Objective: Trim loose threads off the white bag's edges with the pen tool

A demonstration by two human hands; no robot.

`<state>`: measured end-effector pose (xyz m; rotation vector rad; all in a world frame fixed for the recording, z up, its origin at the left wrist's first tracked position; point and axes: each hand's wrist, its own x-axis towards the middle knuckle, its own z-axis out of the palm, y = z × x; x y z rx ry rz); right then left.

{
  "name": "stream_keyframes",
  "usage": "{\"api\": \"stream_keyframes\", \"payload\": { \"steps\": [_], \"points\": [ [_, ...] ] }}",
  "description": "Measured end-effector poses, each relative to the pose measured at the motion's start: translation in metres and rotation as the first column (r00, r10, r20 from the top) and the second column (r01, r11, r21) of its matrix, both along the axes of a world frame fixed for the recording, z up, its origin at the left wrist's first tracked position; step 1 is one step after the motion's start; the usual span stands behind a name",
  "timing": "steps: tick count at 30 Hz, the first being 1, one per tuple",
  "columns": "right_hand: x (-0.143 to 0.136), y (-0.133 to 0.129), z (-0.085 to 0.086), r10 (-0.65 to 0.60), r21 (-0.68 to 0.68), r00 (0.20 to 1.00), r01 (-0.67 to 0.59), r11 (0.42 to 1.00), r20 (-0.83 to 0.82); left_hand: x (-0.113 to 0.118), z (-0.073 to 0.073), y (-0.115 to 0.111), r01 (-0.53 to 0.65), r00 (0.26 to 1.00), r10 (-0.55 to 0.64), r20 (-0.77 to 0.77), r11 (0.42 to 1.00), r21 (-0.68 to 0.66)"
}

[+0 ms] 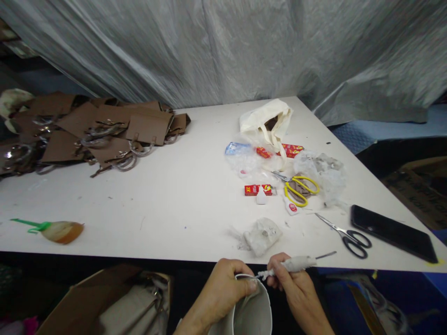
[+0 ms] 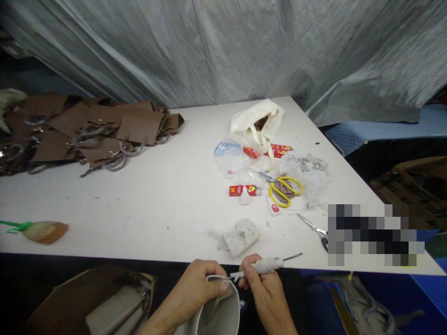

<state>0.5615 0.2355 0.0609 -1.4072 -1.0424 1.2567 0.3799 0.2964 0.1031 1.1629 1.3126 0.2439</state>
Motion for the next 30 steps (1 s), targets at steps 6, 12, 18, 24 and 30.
{"api": "stream_keyframes", "payload": {
  "steps": [6, 12, 18, 24, 30],
  "points": [
    [0.006, 0.005, 0.008, 0.102, 0.012, 0.989, -0.104, 0.994, 0.106, 0.001, -0.002, -0.001, -0.013, 1.000, 0.013, 0.006, 0.999, 0.032],
    [0.010, 0.008, 0.011, 0.170, 0.054, 0.966, -0.184, 0.981, 0.197, 0.002, -0.005, -0.003, -0.029, 0.999, 0.029, 0.033, 1.000, 0.008],
    [-0.006, -0.003, -0.007, 0.027, 0.009, 0.998, -0.026, 1.000, -0.064, -0.001, -0.011, -0.001, -0.128, 0.988, 0.131, 0.078, 0.991, -0.039],
    [-0.008, -0.003, -0.006, -0.268, 0.114, 0.961, 0.260, 0.959, 0.069, -0.005, -0.016, -0.002, -0.208, 0.970, 0.216, 0.112, 0.975, -0.081],
    [0.002, 0.014, 0.012, -0.285, 0.304, 0.909, 0.191, 0.934, 0.305, -0.007, -0.023, 0.000, -0.250, 0.954, 0.267, 0.134, 0.960, -0.128]
  ]
}}
